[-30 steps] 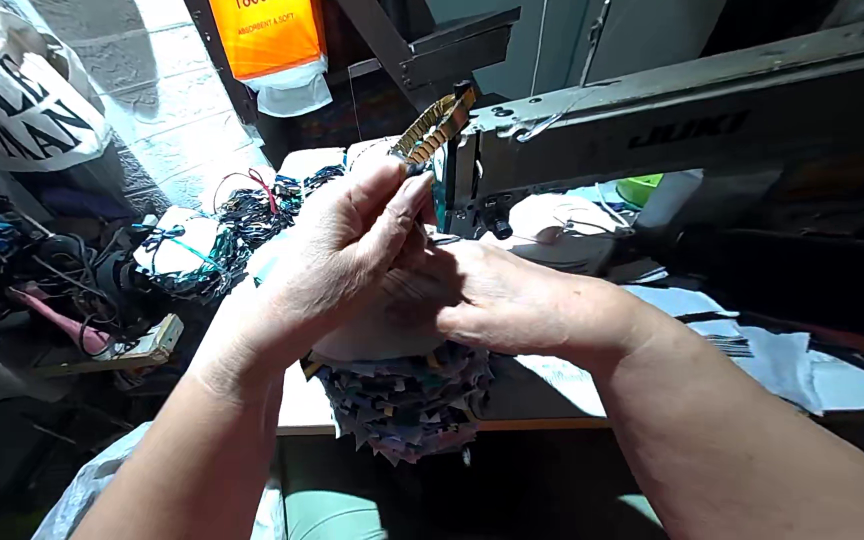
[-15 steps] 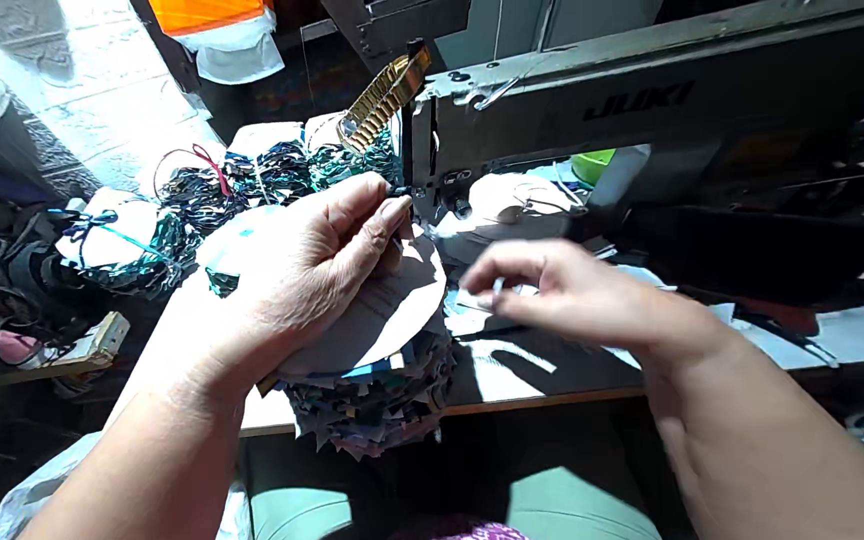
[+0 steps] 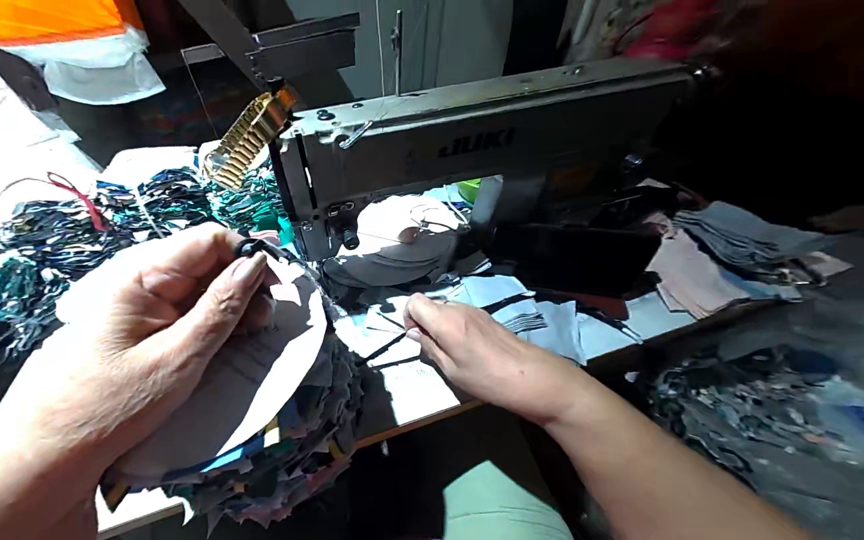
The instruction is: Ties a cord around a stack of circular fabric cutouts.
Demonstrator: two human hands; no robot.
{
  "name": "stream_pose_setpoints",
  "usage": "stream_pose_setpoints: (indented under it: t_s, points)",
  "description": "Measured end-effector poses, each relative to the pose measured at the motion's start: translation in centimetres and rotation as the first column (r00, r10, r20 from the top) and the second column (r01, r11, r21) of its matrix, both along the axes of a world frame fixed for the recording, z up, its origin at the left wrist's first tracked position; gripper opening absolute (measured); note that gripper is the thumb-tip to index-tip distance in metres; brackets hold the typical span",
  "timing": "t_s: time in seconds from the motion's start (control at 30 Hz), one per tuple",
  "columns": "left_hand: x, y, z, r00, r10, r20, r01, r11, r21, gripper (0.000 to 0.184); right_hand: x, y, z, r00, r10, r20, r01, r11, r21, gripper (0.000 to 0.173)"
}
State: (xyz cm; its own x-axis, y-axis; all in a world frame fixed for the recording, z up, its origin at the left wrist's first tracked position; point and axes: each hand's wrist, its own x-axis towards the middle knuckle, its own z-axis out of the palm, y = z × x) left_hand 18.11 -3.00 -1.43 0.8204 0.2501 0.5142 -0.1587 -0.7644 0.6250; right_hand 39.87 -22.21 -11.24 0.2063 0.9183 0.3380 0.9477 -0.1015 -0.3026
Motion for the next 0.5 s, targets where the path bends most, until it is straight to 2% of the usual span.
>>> stream_pose_setpoints:
  t_s: [0.07, 0.17, 0.2, 0.27, 0.3, 0.33, 0.37, 0.4, 0.43, 0.5]
  points:
    - [0.0, -0.1, -0.1, 1.0, 0.009, 0.023, -0.008, 0.999, -0.037, 0.016, 1.8, -0.3, 1.9, 0.981, 0.076, -0.18, -0.087, 0.995, -0.056, 0.006]
    - [-0.1, -0.3, -0.2, 1.0, 0.014, 0.022, -0.013, 0.999, -0.035, 0.017, 5.6, -1.2, 5.4, 0.962, 0.133, -0.238, -0.167, 0.977, -0.13, 0.01]
    - [-0.1, -0.4, -0.1, 1.0, 0.015, 0.02, -0.015, 0.999, -0.035, 0.017, 6.3, -1.6, 7.1, 0.97, 0.092, -0.226, -0.136, 0.973, -0.187, 0.011]
    - [-0.3, -0.8, 0.2, 1.0, 0.029, 0.008, -0.028, 0.998, -0.058, 0.017, 4.7, -1.7, 12.0, 0.974, -0.15, -0.167, 0.076, 0.92, -0.385, 0.01]
    - [-0.3, -1.0, 0.3, 0.999, 0.033, -0.001, -0.033, 0.997, -0.074, 0.016, 3.5, -1.6, 14.1, 0.961, -0.254, -0.106, 0.182, 0.877, -0.444, 0.012]
    - [-0.3, -1.1, 0.4, 0.999, 0.042, -0.003, -0.042, 0.996, -0.08, 0.015, 3.1, -1.7, 15.7, 0.955, -0.289, -0.064, 0.23, 0.86, -0.456, 0.014]
    - [-0.3, -1.1, 0.3, 0.999, 0.045, -0.003, -0.045, 0.995, -0.087, 0.015, 4.7, -2.2, 16.2, 0.976, -0.215, -0.031, 0.185, 0.898, -0.4, 0.021]
    - [-0.2, -1.0, 0.3, 0.999, 0.039, 0.005, -0.039, 0.994, -0.099, 0.014, 7.8, -2.7, 15.9, 0.997, -0.072, 0.007, 0.072, 0.962, -0.263, 0.03]
    - [-0.2, -1.0, 0.2, 0.999, 0.028, 0.016, -0.025, 0.992, -0.122, 0.013, 9.8, -2.7, 16.0, 1.0, 0.013, -0.027, -0.017, 0.989, -0.144, 0.035]
    - [-0.3, -0.8, 0.1, 1.0, 0.01, 0.02, -0.006, 0.984, -0.178, 0.013, 11.1, -2.1, 17.1, 0.979, 0.052, -0.2, -0.05, 0.999, 0.012, 0.038]
